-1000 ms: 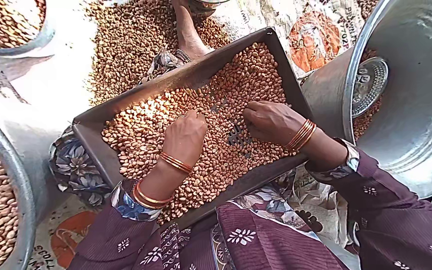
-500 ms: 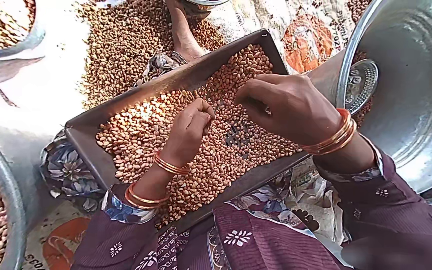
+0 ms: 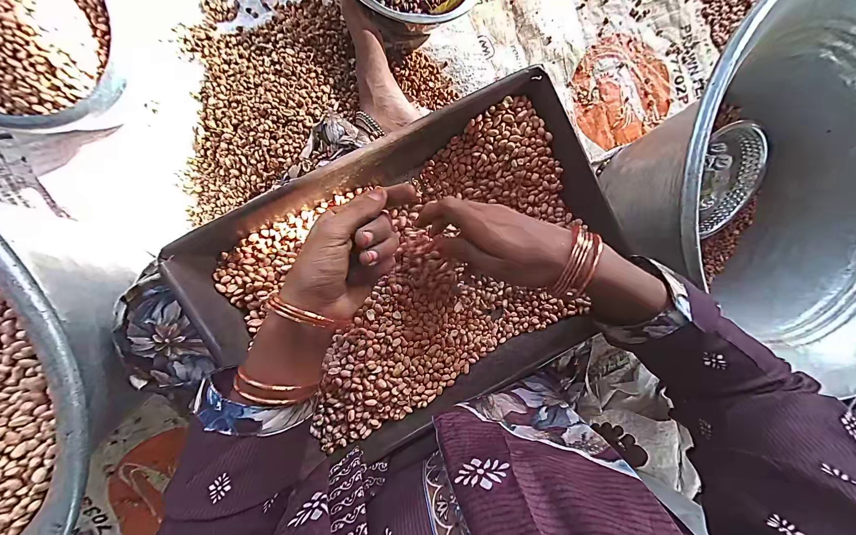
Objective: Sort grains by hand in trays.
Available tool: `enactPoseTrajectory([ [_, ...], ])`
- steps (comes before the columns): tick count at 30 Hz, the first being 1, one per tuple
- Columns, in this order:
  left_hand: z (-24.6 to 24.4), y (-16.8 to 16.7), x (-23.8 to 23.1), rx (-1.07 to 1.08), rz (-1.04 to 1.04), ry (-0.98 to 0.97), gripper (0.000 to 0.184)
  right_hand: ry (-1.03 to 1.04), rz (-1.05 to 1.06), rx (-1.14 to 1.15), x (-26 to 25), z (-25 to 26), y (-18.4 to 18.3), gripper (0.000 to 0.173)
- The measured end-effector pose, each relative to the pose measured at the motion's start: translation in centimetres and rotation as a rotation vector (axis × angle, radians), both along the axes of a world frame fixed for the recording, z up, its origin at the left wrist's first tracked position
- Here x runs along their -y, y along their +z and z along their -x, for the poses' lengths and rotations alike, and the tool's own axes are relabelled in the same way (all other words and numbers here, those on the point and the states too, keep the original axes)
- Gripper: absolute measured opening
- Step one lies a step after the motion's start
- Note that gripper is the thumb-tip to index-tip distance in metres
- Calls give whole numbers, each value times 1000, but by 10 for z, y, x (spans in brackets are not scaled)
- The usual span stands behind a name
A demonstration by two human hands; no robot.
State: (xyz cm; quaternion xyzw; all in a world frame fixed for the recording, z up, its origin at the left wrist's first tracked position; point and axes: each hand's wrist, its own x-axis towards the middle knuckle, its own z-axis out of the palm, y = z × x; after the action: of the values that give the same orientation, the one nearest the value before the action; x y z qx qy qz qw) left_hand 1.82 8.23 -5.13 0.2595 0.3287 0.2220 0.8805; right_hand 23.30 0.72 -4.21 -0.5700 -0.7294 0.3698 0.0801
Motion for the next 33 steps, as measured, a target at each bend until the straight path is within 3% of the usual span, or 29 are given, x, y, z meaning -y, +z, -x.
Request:
enactPoseTrajectory([
  [1, 5, 0, -5, -1, -43, 17, 33, -23, -79, -2, 0, -2, 7, 34],
  [3, 16, 0, -14, -21, -143, 33, 34, -114, -174, 243, 5, -9, 19, 30],
  [5, 24, 0, -17, -89, -257, 44, 34, -192, 3, 528, 12, -12, 27, 36],
  [7, 30, -2, -12, -230, -427, 30, 31, -250, 243, 642, 27, -4, 24, 46],
  [10, 32, -5, -3, -526, -838, -105, 17, -22, 391, 353, 44, 4, 13, 38],
  [12, 32, -9, -2, -691, -1069, -227, 12, 136, 208, -41, 47, 5, 6, 25],
  [13, 32, -12, -1, -720, -1169, -260, 12, 139, 106, -130, 44, 7, 6, 20],
  [15, 35, -12, 2, -731, -1300, -324, 13, 74, -96, -64, 37, 8, 8, 14],
  [18, 40, -8, 7, -732, -1358, -361, 14, 61, -210, 60, 24, 4, -4, 11],
  [22, 42, -12, 13, -778, -1250, -294, 12, 167, -95, 101, 23, 15, -22, 11],
  [26, 38, -17, 10, -784, -1197, -219, 16, 142, -49, 230, 24, 24, -22, 12],
  [29, 27, -11, 5, -799, -1340, -263, 15, 135, -28, 260, 23, 25, -23, 14],
  [33, 3, -23, -11, -837, -1541, -493, 18, 113, 13, 274, 22, 24, -22, 16],
])
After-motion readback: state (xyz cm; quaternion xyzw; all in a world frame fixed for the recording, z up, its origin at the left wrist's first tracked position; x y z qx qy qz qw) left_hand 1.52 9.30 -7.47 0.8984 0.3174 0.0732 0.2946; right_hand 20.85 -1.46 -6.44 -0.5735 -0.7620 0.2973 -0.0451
